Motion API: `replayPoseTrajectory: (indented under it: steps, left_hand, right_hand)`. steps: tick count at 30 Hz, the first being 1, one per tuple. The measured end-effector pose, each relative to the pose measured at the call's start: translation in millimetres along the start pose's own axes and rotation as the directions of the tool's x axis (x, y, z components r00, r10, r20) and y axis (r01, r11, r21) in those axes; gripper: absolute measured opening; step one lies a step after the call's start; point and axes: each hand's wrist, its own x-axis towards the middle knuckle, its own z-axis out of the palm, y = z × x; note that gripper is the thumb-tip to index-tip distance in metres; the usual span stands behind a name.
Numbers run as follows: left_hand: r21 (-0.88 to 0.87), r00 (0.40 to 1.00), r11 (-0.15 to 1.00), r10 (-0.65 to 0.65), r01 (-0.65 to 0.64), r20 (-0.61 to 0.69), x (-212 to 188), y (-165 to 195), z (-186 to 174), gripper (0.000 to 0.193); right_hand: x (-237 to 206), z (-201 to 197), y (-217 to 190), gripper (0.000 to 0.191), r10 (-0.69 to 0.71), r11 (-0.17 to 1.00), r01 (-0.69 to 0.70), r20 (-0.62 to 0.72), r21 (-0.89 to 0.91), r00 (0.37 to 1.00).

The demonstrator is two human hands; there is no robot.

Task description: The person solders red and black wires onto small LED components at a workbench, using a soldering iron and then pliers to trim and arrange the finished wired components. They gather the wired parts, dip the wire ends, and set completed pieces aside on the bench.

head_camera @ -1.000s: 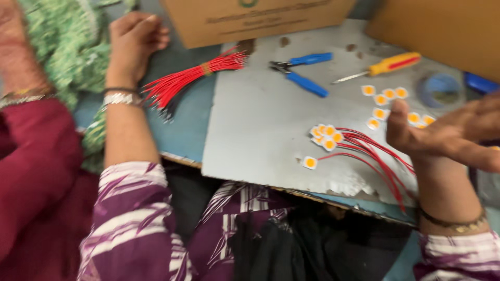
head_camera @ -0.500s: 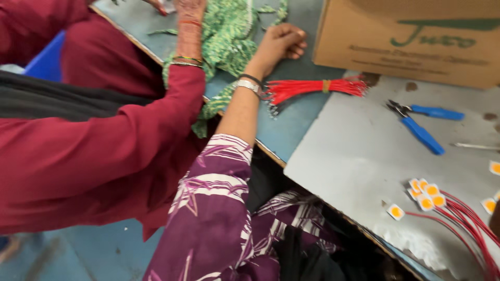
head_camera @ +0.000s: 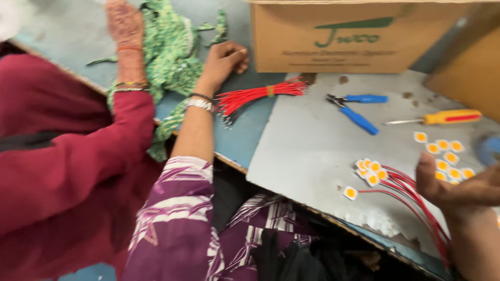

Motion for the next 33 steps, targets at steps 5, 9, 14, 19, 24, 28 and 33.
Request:
replayPoseTrajectory:
  steps: [5,9,14,19,24,28,33]
  left_hand:
    - [0.093,0.999,0.996,0.006,-0.009,0.034,3,-10,-1,0.01]
    - [0.111,1.0,0.994,-0.015,0.013,0.02,1,-12,-6,0.01]
    - [0.383,0.943,0.904,0.277,-0.19,-0.186,-46,-2,-10,0.011]
    - [0.734,0.893,0.563,0.43,-0.381,0.134,-91,-7,26,0.019]
    - [0.877,0.923,0.362,0.331,-0.316,0.197,-74,-31,47,0.055]
    - [0.878,0.923,0.358,0.328,-0.317,0.2,-62,-46,43,0.04]
    - [0.875,0.905,0.348,0.378,-0.336,0.197,-66,-59,39,0.025]
  right_hand:
    - [-9,-11,-5,0.129,0.084,0.994,-0.082,0.027,-0.073,0.996]
    - [3,-13,-12,0.121,0.112,0.991,-0.108,0.053,-0.077,0.992]
    - [36,-22,-24,0.102,0.069,0.963,-0.029,0.143,-0.267,0.987]
    - [57,-23,-35,0.103,0.075,0.994,-0.089,0.183,0.07,0.98]
    - [62,-18,-37,0.114,0.057,0.993,-0.076,0.197,0.092,0.979]
    - [59,-17,-34,0.119,0.072,0.995,-0.083,0.203,0.046,0.977]
    - [61,-15,-35,0.062,0.155,0.977,-0.177,0.168,0.119,0.974]
